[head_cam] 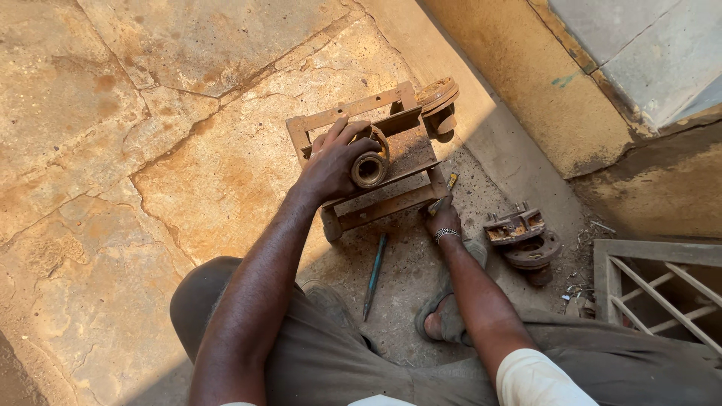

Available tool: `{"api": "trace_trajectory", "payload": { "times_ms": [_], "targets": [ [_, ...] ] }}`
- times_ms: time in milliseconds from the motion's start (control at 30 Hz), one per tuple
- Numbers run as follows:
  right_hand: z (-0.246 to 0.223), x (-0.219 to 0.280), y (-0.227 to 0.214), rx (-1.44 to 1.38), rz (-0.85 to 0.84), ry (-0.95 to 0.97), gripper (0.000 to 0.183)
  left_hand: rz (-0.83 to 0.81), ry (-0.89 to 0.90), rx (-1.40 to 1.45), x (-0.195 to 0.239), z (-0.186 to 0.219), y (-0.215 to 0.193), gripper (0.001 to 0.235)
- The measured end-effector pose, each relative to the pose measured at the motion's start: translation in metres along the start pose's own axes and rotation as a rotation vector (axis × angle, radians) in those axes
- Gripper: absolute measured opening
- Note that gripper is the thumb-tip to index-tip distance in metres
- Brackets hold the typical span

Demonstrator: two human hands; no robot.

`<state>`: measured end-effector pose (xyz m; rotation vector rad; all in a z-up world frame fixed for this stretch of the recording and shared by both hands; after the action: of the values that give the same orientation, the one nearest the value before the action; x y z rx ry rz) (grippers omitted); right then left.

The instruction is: The person sits on the ground and uses a chisel to scrape rust and debris from a metal part clamped in a wooden vise. They rotate the part to access different areas and continue scraping until the surface appears cleaner.

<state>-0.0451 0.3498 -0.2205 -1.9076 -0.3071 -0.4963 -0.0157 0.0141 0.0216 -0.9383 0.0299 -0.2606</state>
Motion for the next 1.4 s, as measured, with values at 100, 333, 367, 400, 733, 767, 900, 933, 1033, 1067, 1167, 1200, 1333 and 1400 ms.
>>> {"api": "trace_trajectory", "payload": {
  "times_ms": [100, 333, 367, 400, 733, 767, 900, 933, 1033, 1067, 1167, 1200, 1333, 1400],
  "targets": [
    [-0.001, -0.005, -0.007, -0.135, 0.029, 0.061, 0.086, 0.050, -0.046, 0.076, 0.001, -0.003, 0.003, 0.111],
    [0.004, -0.024, -0.058, -1.730, -0.296, 0.191, 0.034, 0.035, -0.104, 0.138, -0.004, -0.007, 0.004, 0.149],
    [-0.001, -0.024, -0.075, -1.624, -0.226, 0.080, 0.033, 0.007, -0.133, 0.145, -0.003, -0.008, 0.006, 0.149],
    [-0.009, -0.023, -0.093, -1.515, -0.157, -0.029, 0.034, -0.021, -0.162, 0.152, -0.003, -0.009, 0.007, 0.150],
    [-0.120, 0.024, -0.207, -1.474, 0.017, -0.793, 0.020, -0.073, -0.225, 0.040, -0.008, -0.018, 0.016, 0.142],
    [-0.132, 0.030, -0.204, -1.416, 0.067, -0.780, 0.017, -0.100, -0.212, 0.055, -0.007, -0.019, 0.013, 0.147],
    [-0.168, 0.057, -0.196, -1.128, 0.253, -0.822, 0.022, -0.171, -0.152, 0.164, -0.005, -0.019, 0.004, 0.157],
    [-0.175, 0.065, -0.194, -1.042, 0.295, -0.855, 0.026, -0.179, -0.135, 0.202, -0.005, -0.019, 0.002, 0.157],
    [-0.196, 0.086, -0.188, -0.935, 0.143, -1.082, 0.030, -0.168, -0.114, 0.221, -0.007, -0.022, 0.002, 0.155],
    [-0.204, 0.089, -0.184, -0.977, 0.098, -1.110, 0.032, -0.180, -0.132, 0.227, -0.008, -0.024, 0.003, 0.155],
    [-0.229, 0.091, -0.172, -0.973, 0.048, -1.154, 0.033, -0.201, -0.168, 0.238, -0.010, -0.026, 0.006, 0.156],
    [-0.238, 0.091, -0.167, -0.884, 0.091, -1.144, 0.031, -0.195, -0.168, 0.238, -0.010, -0.026, 0.006, 0.156],
    [-0.251, 0.082, -0.151, -0.465, 0.177, -0.872, 0.020, -0.199, -0.171, 0.229, -0.010, -0.021, 0.007, 0.156],
    [-0.258, 0.083, -0.152, -0.628, 0.228, -1.040, 0.018, -0.188, -0.162, 0.210, -0.013, -0.024, 0.000, 0.158]
  ]
}}
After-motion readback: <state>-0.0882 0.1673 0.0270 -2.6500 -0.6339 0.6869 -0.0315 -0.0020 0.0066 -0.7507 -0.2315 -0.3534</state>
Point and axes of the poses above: each hand's wrist, its own x-axis away from the middle knuckle, its own y-axis out of the palm, z = x × y, the point moved 3 cm from there along -x, towards the middle knuckle, and after that the axes turned 7 degrees about -z, right-handed, at the moved point
